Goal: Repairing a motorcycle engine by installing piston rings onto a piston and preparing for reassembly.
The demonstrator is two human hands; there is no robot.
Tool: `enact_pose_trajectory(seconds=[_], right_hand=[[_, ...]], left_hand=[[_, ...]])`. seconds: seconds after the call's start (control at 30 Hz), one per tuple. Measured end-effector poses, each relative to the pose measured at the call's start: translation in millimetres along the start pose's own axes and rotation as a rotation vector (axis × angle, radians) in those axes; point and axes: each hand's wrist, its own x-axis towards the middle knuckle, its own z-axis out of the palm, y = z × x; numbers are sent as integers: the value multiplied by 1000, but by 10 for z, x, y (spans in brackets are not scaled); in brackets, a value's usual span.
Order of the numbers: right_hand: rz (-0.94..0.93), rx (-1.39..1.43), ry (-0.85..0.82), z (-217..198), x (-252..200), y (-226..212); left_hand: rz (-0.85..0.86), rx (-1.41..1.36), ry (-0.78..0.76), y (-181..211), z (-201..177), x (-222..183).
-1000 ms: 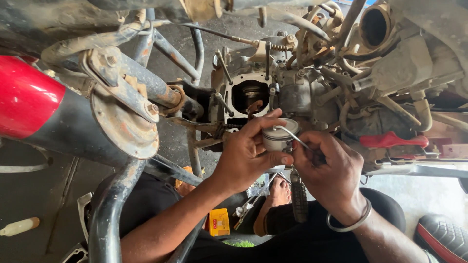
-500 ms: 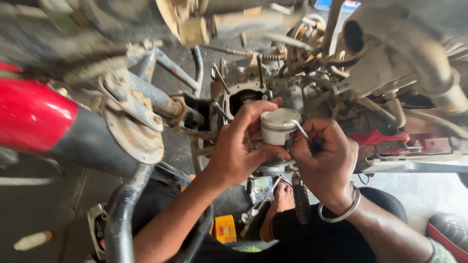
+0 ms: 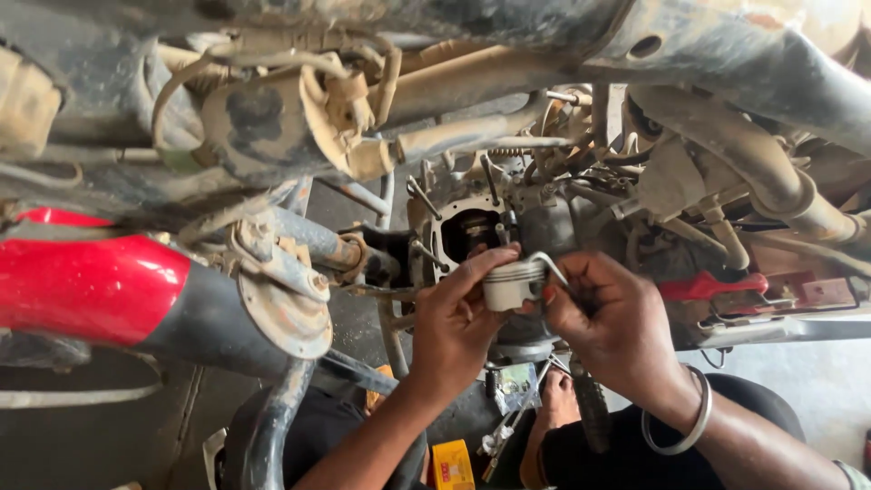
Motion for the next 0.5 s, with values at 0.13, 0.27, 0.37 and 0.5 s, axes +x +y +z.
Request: enact_pose_trajectory(seconds=[0.13,0.27,0.37,0.5], right_hand=[[-35,-101,-61,-78,37,84],[-2,-45,-140,-78,60,92],[-44,-88,-172,-80,54,152],[-92,-201,-164,-50,50,114]], left_hand=[[-215,-75,-17,20,26,12],[-301,-243,-35,4,7,-31],[-297,-298,-38,-33,-15,-50],[-291,-376,-54,58,-42,-53]])
